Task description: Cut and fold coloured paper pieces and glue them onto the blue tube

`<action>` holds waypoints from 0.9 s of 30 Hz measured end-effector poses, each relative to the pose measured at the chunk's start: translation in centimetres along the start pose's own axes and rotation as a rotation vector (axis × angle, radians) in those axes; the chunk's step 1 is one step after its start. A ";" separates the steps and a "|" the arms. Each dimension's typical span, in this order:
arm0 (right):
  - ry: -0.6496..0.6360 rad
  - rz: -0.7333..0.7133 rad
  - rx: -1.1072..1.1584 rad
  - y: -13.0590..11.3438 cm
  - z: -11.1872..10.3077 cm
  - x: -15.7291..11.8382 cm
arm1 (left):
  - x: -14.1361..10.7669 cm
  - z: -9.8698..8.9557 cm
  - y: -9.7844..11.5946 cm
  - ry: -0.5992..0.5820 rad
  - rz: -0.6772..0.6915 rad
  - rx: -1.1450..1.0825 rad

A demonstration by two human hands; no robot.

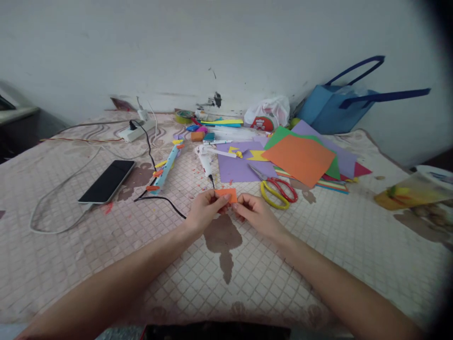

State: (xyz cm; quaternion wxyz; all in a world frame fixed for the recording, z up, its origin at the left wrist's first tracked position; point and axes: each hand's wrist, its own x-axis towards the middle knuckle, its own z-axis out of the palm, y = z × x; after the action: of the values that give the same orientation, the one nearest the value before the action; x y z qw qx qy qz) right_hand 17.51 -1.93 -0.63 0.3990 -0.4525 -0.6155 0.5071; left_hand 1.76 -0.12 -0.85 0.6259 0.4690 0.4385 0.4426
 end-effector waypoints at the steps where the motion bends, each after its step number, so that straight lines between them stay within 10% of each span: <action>1: -0.003 -0.009 -0.024 0.0 0.0 0.0 | 0.1 -0.1 0.0 -0.017 -0.010 -0.006; 15: -0.102 -0.010 -0.205 0.1 -1.4 0.4 | 0.7 -0.8 -0.2 0.007 -0.063 -0.111; 23: 0.309 0.025 -1.079 1.9 -11.1 2.1 | 1.9 -1.4 -0.2 0.009 -0.103 -0.115; 27: 0.278 0.136 -1.205 3.3 -13.4 2.6 | 2.3 -1.5 -0.3 -0.005 -0.131 -0.145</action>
State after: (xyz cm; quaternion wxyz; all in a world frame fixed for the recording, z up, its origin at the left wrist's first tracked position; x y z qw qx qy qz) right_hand 30.09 4.32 -1.59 0.1165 -0.6982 -0.7057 0.0312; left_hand 0.86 2.39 -1.75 0.6870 0.3938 0.4335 0.4301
